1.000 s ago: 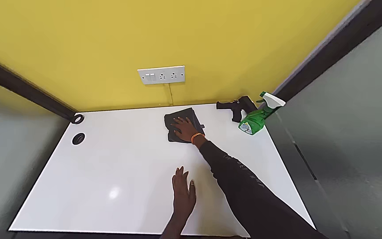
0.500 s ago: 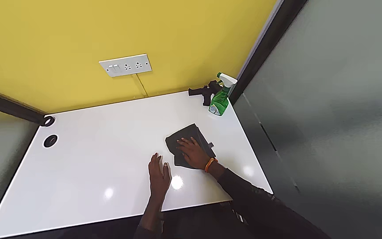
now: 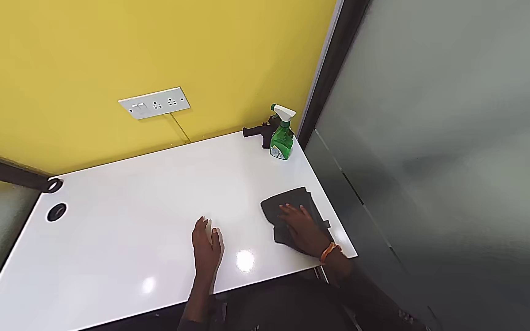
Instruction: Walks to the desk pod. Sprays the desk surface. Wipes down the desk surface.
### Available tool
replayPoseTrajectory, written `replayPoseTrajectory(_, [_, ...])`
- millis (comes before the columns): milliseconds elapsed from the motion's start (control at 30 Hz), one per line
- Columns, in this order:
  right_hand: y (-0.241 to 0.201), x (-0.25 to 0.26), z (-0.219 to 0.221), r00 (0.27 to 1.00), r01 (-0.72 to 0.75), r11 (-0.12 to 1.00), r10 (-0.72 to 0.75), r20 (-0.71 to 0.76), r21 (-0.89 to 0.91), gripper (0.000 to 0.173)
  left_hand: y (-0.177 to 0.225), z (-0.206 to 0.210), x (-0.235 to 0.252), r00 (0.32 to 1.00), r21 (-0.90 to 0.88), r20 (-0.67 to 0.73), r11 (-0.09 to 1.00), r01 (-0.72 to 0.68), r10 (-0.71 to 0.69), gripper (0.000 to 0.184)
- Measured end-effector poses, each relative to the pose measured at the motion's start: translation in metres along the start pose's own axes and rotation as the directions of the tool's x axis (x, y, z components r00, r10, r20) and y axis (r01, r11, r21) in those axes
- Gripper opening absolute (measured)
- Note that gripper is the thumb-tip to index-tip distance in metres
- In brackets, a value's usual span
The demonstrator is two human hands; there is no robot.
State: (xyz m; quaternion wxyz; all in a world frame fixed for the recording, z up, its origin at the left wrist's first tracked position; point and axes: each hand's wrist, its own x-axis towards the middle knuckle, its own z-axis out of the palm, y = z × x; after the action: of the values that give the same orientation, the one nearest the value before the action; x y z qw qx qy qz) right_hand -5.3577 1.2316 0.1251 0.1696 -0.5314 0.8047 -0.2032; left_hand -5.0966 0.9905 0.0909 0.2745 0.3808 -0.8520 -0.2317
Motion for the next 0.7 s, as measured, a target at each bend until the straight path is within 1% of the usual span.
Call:
replayPoseTrajectory(100, [0.028, 0.011, -0.019, 0.992, -0.104, 0.994, 0.101, -0.077, -0.035, 0.042, -0.002, 0.002, 0.001, 0.999, 0.016, 0.009, 0.999, -0.036, 0.035, 0.05])
replayPoseTrajectory(233, [0.051, 0.042, -0.042, 0.967, -0.245, 0.967, 0.238, -0.093, -0.075, 0.051, -0.003, 0.003, 0.001, 0.998, 0.048, 0.011, 0.997, -0.065, 0.064, 0.05])
replayPoseTrajectory(400, [0.067, 0.084, -0.054, 0.895, -0.434, 0.898, 0.42, -0.151, -0.077, 0.056, -0.003, 0.002, 0.0, 0.997, 0.048, 0.017, 0.996, -0.07, 0.069, 0.05])
replayPoseTrajectory(533, [0.067, 0.086, -0.048, 0.883, -0.457, 0.884, 0.438, -0.17, -0.097, 0.055, -0.004, 0.001, -0.001, 0.998, 0.036, 0.014, 0.998, -0.054, 0.053, 0.049])
replayPoseTrajectory(700, [0.057, 0.048, -0.04, 0.894, -0.439, 0.889, 0.417, -0.167, -0.128, 0.055, -0.003, 0.002, 0.0, 0.998, 0.059, 0.023, 0.997, -0.054, 0.052, 0.049])
